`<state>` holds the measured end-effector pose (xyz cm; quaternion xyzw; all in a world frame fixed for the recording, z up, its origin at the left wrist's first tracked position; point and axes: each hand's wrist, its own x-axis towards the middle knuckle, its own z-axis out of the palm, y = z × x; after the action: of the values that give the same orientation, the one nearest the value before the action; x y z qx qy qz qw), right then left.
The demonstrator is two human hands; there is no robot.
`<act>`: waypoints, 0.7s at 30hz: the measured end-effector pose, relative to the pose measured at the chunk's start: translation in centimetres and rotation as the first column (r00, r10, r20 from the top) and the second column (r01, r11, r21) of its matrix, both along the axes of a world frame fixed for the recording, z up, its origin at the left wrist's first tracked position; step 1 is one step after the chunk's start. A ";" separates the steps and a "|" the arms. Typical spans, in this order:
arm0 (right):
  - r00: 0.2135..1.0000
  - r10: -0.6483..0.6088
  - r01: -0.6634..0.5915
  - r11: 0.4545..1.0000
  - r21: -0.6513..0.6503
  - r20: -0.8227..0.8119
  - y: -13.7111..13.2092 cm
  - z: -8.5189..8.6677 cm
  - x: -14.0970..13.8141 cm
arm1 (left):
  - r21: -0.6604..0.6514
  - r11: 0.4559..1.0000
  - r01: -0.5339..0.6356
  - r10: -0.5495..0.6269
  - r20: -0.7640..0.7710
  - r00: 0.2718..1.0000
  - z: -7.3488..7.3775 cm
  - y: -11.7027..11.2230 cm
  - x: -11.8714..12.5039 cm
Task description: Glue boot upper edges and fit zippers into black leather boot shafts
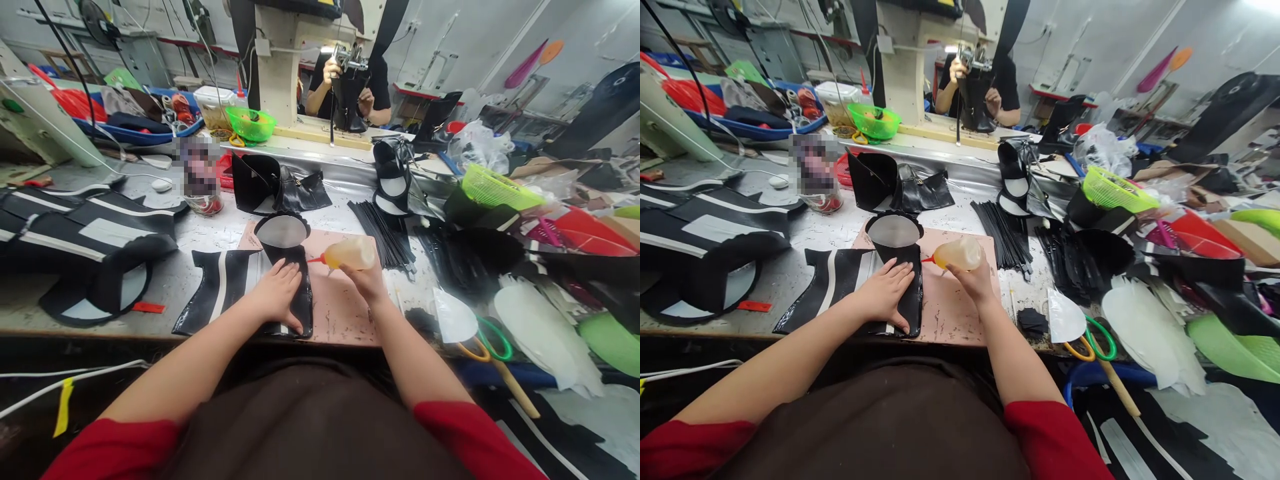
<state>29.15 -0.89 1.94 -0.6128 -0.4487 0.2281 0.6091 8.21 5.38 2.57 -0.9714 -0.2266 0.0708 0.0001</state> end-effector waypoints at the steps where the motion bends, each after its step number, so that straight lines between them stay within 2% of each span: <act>1: 0.999 -0.034 0.035 0.999 0.029 -0.017 0.1 0.2 -0.1 | 0.008 1.000 0.005 -0.005 0.004 1.000 0.0 0.1 0.0; 4: 0.984 -0.087 0.112 0.980 0.163 -0.155 0.0 1.5 0.5 | 0.037 0.999 0.021 -0.021 0.007 1.000 0.3 0.7 -0.1; 6: 0.969 -0.060 0.110 0.973 0.204 -0.238 -0.3 2.6 1.8 | 0.066 0.996 0.051 -0.051 -0.006 0.999 0.7 1.4 0.0; 8: 0.969 -0.005 0.025 0.996 0.081 -0.246 -0.5 3.7 3.6 | 0.122 0.988 0.100 -0.097 -0.026 0.995 1.1 2.1 0.1; 9: 0.976 0.029 -0.042 0.998 -0.056 -0.215 -0.5 4.2 4.5 | 0.160 0.979 0.127 -0.123 -0.035 0.992 1.3 2.5 0.2; 10: 0.986 0.068 -0.102 0.968 -0.231 -0.150 -0.5 4.5 5.3 | 0.202 0.967 0.153 -0.147 -0.043 0.988 1.5 2.8 0.3; 11: 0.993 0.111 -0.120 0.903 -0.412 -0.046 -0.4 4.6 5.9 | 0.242 0.954 0.175 -0.168 -0.051 0.985 1.7 3.1 0.3; 12: 0.983 0.164 -0.086 0.820 -0.566 0.088 -0.4 4.7 6.4 | 0.275 0.941 0.196 -0.187 -0.058 0.981 1.9 3.4 0.2; 14: 0.894 0.278 0.075 0.681 -0.729 0.352 -0.3 4.5 6.6 | 0.304 0.923 0.237 -0.226 -0.072 0.972 2.1 3.8 -0.2; 15: 0.837 0.315 0.155 0.648 -0.745 0.447 -0.3 4.3 6.4 | 0.306 0.918 0.252 -0.241 -0.074 0.968 2.1 4.0 -0.6; 16: 0.788 0.322 0.219 0.650 -0.728 0.525 -0.4 4.1 6.1 | 0.303 0.916 0.261 -0.253 -0.068 0.965 2.1 4.1 -1.0; 17: 0.746 0.296 0.272 0.682 -0.679 0.596 -0.5 3.9 5.7 | 0.297 0.917 0.266 -0.262 -0.054 0.964 2.1 4.1 -1.4; 19: 0.673 0.179 0.327 0.798 -0.505 0.718 -0.9 3.5 4.3 | 0.286 0.922 0.259 -0.266 -0.016 0.964 2.1 4.1 -2.2; 21: 0.651 0.117 0.244 0.904 -0.352 0.750 -1.1 3.2 2.4 | 0.286 0.927 0.243 -0.259 0.017 0.966 2.0 3.8 -2.8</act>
<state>31.55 -1.96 5.14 -0.7837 -0.5782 0.0214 0.2259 5.37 9.22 4.58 -0.9840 -0.1080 0.0111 0.1411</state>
